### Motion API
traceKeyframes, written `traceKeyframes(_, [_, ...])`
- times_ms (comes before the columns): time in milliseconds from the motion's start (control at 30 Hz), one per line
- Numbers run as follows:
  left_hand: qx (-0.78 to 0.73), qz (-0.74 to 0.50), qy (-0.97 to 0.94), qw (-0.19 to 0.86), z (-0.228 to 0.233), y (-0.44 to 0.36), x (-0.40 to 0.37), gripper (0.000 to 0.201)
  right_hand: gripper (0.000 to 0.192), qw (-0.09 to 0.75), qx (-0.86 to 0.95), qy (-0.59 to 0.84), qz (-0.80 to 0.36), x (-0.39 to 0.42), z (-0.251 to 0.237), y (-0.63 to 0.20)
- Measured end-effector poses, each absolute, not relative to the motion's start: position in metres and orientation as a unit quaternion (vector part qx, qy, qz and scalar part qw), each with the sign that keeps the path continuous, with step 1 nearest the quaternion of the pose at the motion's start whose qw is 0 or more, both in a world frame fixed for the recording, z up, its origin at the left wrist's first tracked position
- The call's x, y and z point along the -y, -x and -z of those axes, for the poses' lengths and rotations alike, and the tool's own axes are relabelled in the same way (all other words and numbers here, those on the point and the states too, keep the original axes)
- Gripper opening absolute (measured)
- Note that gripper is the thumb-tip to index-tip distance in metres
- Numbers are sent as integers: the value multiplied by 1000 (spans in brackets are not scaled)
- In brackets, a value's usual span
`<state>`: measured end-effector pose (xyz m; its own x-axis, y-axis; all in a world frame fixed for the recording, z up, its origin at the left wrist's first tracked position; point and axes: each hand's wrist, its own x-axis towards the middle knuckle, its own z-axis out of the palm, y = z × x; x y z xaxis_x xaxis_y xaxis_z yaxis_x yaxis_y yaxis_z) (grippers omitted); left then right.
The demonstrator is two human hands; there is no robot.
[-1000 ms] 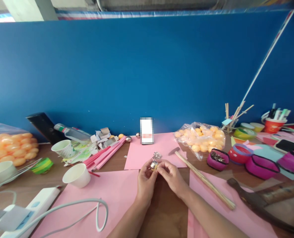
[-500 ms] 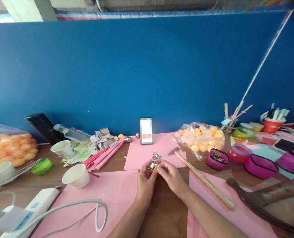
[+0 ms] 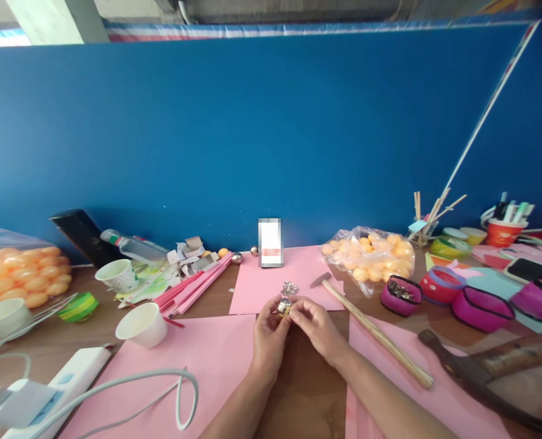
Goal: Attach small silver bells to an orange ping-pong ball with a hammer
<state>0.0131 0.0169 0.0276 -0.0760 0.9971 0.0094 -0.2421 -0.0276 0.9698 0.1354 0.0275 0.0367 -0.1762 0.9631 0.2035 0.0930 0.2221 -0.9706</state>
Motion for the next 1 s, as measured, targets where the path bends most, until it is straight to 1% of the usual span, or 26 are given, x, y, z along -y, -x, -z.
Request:
traceKeyframes(233, [-462, -574, -432, 520, -27, -14, -17, 47, 19, 482, 615, 428, -454, -27, -37, -135])
traceKeyframes(633, [-438, -591, -437, 518, -24, -14, -18, 40, 20, 490, 607, 441, -444, -26, -37, -132])
traceKeyframes(1000, [-440, -588, -429, 526, -24, -14, -17, 41, 19, 501, 594, 466, -423, -24, -35, -130])
